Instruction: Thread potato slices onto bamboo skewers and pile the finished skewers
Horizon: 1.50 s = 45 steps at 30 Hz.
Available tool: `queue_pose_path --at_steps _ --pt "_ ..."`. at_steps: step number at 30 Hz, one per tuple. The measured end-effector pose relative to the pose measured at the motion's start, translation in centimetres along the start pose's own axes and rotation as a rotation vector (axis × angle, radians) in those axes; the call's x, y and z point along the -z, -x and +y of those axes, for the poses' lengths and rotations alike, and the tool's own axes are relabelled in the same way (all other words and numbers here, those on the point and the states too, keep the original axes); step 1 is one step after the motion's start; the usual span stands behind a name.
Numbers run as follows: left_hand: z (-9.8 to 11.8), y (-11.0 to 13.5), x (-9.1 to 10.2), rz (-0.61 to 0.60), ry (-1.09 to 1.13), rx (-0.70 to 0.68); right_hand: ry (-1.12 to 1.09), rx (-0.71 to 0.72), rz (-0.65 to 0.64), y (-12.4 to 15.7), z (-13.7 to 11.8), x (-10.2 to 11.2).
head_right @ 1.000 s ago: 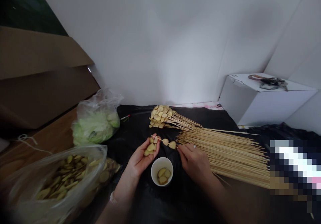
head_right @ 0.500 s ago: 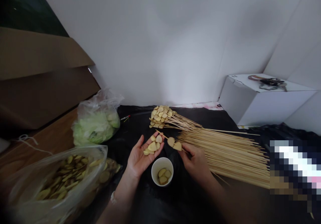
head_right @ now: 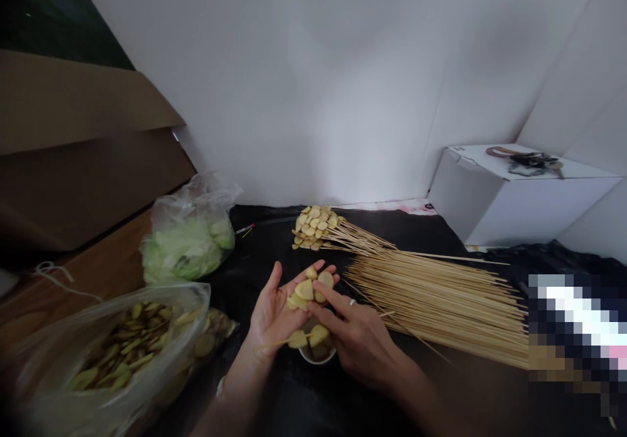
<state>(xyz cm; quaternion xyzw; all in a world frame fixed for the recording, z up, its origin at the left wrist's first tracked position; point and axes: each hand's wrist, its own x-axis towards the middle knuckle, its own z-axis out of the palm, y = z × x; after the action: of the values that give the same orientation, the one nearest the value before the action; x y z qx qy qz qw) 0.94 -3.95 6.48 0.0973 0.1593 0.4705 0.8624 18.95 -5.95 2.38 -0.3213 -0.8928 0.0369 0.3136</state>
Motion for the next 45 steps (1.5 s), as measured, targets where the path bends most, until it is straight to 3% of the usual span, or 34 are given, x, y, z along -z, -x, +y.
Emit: queue_pose_path --at_steps 14,24,31,40,43,45 --pt "-0.2 0.3 -0.2 -0.005 0.012 0.081 -0.098 -0.025 -0.042 -0.1 -0.3 0.1" --pt "0.1 -0.1 1.2 -0.133 -0.156 0.134 -0.132 -0.043 -0.053 -0.2 -0.5 -0.5" --pt "0.3 -0.2 1.2 -0.029 -0.079 0.078 -0.278 -0.050 0.062 -0.1 0.1 -0.2" --pt "1.7 -0.5 1.3 0.341 0.119 -0.136 -0.546 -0.230 0.065 -0.1 1.0 1.4" --pt "1.6 -0.5 1.3 0.355 0.079 -0.149 -0.573 -0.244 0.050 -0.2 1.1 1.5" --pt "1.4 -0.4 1.4 0.325 -0.064 -0.201 -0.568 -0.215 0.047 -0.2 1.2 1.5"
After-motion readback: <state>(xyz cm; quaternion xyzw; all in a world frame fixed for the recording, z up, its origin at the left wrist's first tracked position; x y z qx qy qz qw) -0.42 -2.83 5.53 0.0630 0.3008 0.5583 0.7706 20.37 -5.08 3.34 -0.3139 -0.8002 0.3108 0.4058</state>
